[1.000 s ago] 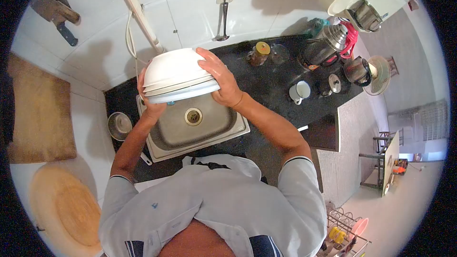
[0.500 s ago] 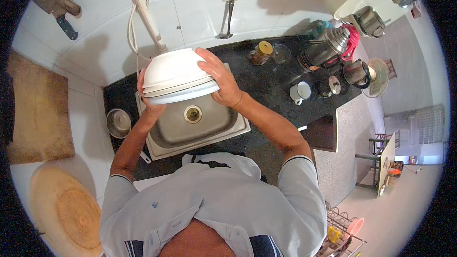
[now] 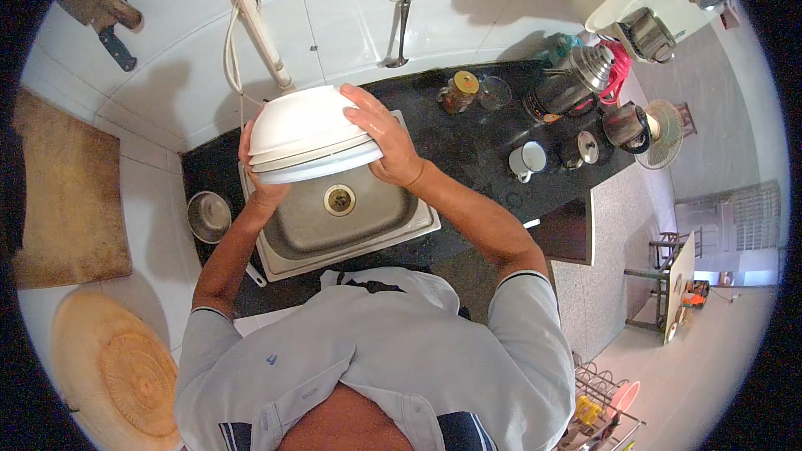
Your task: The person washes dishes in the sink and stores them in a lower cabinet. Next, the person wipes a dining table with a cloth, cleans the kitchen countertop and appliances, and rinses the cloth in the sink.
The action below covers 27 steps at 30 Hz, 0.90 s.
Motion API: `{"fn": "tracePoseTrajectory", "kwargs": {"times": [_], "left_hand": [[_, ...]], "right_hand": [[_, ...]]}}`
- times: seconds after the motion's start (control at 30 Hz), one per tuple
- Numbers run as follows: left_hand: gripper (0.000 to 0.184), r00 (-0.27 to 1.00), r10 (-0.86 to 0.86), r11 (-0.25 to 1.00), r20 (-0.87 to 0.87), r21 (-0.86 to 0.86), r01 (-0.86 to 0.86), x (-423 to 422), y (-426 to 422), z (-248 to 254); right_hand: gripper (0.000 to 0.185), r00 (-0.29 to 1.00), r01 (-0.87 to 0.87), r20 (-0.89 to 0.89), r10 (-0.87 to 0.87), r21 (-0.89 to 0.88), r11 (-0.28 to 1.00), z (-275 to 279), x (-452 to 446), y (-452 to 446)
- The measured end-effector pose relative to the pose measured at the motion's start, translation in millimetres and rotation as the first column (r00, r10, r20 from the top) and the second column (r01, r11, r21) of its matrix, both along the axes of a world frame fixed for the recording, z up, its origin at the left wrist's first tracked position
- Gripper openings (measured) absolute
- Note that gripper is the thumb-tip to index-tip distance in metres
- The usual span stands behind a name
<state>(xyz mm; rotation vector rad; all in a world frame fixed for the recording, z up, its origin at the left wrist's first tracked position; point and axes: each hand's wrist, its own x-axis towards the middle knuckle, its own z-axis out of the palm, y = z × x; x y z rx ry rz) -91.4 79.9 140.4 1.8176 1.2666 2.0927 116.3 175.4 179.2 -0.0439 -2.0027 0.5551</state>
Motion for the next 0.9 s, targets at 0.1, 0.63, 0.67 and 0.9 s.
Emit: {"fn": "tracePoseTrajectory", "kwargs": {"times": [0.1, 0.63, 0.67, 0.9], "left_hand": [[0.059, 0.991, 0.053, 0.998, -0.125, 0.040, -0.048, -1.9, -0.1, 1.9], [0.066, 0.984, -0.008, 0.999, -0.179, 0.046, 0.017, -9.7, 4.3, -11.1], [0.067, 0.990, -0.066, 0.996, -0.128, 0.048, 0.073, -10.6, 5.1, -14.4], [0.063, 0.981, -0.195, 0.976, -0.006, 0.099, 0.194, -8.6, 7.3, -17.0]], "right_hand": [[0.053, 1.000, -0.003, -0.002, 0.003, -0.007, 1.000, -0.6, 0.1, 0.4], [0.055, 1.000, 0.000, -0.001, 0.000, -0.005, 1.000, 0.6, 1.3, 2.2], [0.055, 1.000, 0.000, -0.001, 0.000, -0.004, 1.000, 0.7, 1.4, 2.0], [0.055, 1.000, -0.001, 0.002, 0.001, 0.012, 1.000, 3.7, 1.8, 1.4]]}}
